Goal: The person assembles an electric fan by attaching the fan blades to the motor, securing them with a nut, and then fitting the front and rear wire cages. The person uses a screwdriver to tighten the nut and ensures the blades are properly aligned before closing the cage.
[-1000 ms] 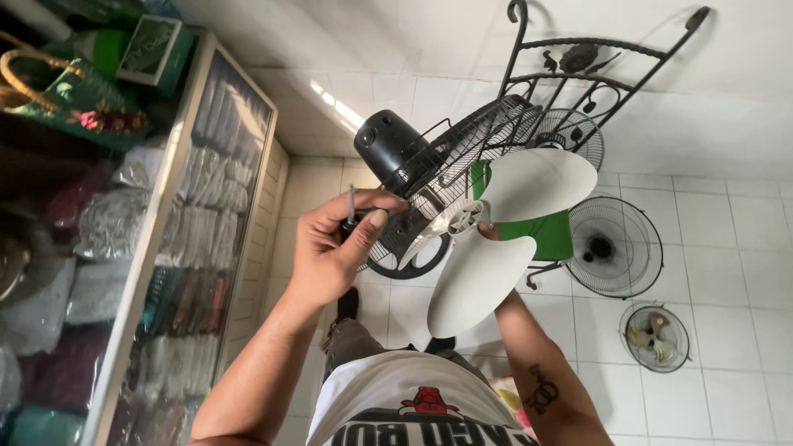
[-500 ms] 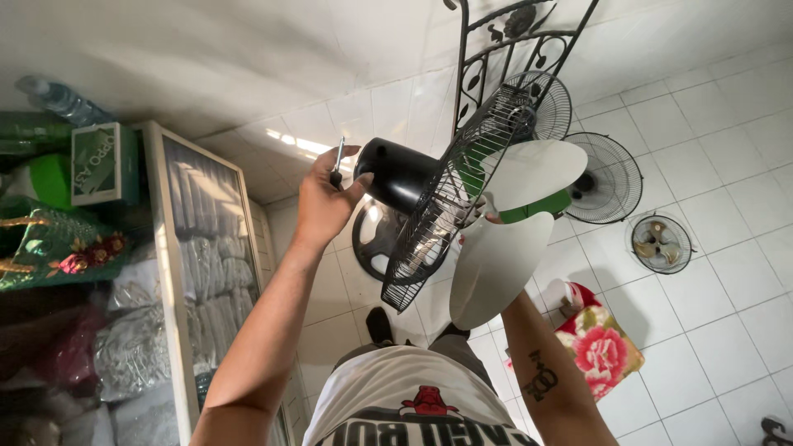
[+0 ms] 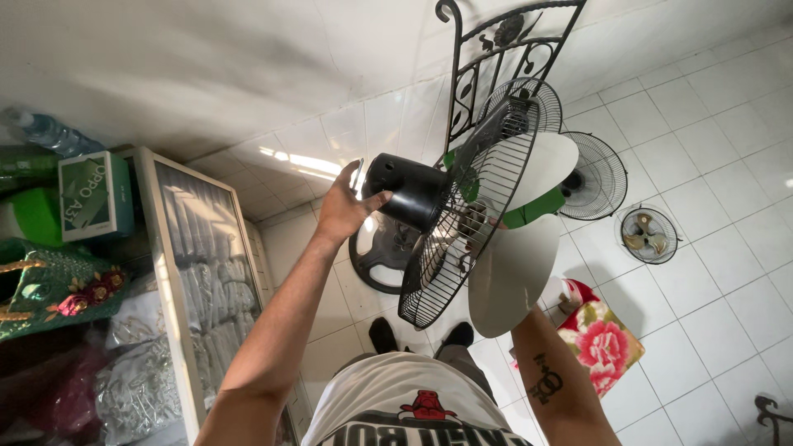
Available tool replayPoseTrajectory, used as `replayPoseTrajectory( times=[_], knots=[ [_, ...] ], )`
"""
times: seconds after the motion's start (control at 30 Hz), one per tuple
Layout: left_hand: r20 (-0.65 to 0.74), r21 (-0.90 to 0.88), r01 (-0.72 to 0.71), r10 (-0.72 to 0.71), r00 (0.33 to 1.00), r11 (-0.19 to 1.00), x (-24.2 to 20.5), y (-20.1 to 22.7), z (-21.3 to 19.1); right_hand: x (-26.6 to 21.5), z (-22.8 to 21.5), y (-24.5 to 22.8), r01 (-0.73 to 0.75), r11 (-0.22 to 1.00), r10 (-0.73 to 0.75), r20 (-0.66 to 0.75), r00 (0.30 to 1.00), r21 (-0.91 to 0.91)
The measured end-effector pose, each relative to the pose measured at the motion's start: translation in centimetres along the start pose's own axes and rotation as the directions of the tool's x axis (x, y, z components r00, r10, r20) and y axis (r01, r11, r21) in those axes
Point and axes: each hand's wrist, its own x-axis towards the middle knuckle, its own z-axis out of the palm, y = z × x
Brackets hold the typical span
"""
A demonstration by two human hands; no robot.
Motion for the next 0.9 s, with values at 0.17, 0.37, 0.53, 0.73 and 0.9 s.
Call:
replayPoseTrajectory(
  times=[0.17, 0.37, 0.53, 0.73, 0.9],
  knots=[
    [0.101, -0.047, 0.098, -0.093, 0.991, 0.994, 0.5, 0.8, 0.3, -0.1, 2.9, -1.4, 0.012, 1.0, -0.012, -0.017, 1.0, 0.011],
    [0.147, -0.098, 0.056, -0.041, 0.988, 0.994, 1.3, 0.6, 1.1, -0.5, 8.0, -3.2, 0.133, 0.99, -0.128, 0.099, 0.987, -0.044],
    [0.12, -0.02, 0.019, -0.016, 0.993, 1.0, 1.8, 0.3, 1.5, 0.2, 8.0, -3.3, 0.059, 0.994, -0.045, 0.138, 0.989, -0.097],
    [0.103, 0.074, 0.06, -0.068, 0.992, 0.995, 1.4, 0.9, 1.2, 2.5, 4.9, -1.7, 0.042, 0.985, -0.013, 0.174, 0.985, -0.165],
    [0.127, 0.009, 0.143, -0.143, 0.982, 0.99, 1.0, 1.6, 1.0, 3.8, 2.8, -0.7, 0.054, 0.978, -0.006, 0.23, 0.973, -0.202]
  ],
)
